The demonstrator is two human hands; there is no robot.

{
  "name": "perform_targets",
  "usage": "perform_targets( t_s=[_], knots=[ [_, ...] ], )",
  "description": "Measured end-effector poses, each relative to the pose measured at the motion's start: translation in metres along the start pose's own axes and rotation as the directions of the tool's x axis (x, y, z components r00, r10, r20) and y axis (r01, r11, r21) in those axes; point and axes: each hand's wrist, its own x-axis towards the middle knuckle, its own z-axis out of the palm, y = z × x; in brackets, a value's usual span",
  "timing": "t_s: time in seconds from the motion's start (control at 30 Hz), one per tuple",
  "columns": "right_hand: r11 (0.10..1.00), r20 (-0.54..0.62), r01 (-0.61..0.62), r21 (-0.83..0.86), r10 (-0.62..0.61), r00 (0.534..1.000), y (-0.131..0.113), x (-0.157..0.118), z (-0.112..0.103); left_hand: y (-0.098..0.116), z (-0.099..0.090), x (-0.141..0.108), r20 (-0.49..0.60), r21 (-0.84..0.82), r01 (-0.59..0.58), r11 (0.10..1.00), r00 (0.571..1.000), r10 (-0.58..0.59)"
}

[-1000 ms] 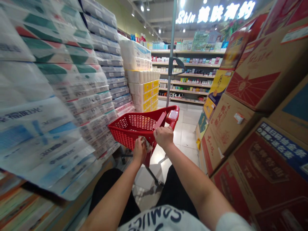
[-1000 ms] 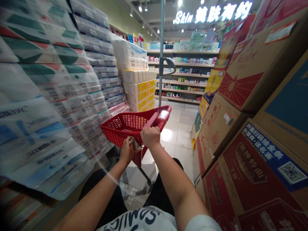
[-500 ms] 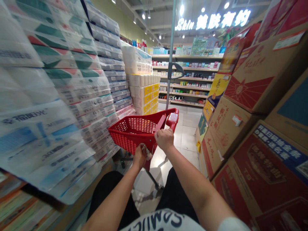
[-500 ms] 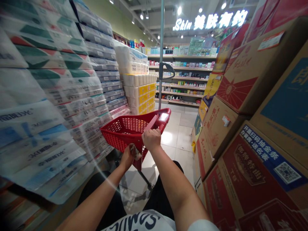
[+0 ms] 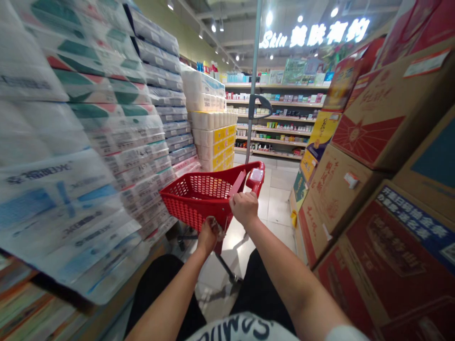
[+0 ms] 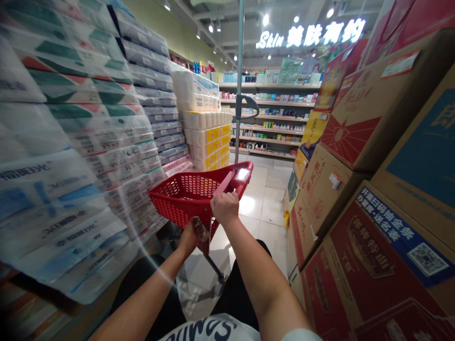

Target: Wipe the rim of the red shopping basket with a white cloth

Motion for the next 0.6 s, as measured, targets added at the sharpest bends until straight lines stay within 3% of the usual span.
perform_targets(
  t_s=[0.2,0.37,0.6],
  knots=[
    [1.0,-0.023,-0.007,0.022,0.008,1.0,0.001,0.0,0.0,0.006,-0.003,0.007,-0.05,0.084,-0.031,0.996,0.998,0.036],
    [1.0,-0.038,-0.003,0.024,0.004,0.999,-0.001,0.0,0.0,-0.01,-0.002,0.0,0.043,0.009,0.048,0.999,0.998,-0.049],
    [1.0,-0.046,-0.003,0.03,0.005,0.999,0.0,0.0,0.0,0.01,-0.003,0.007,-0.104,0.075,-0.03,0.997,0.994,0.038]
  ],
)
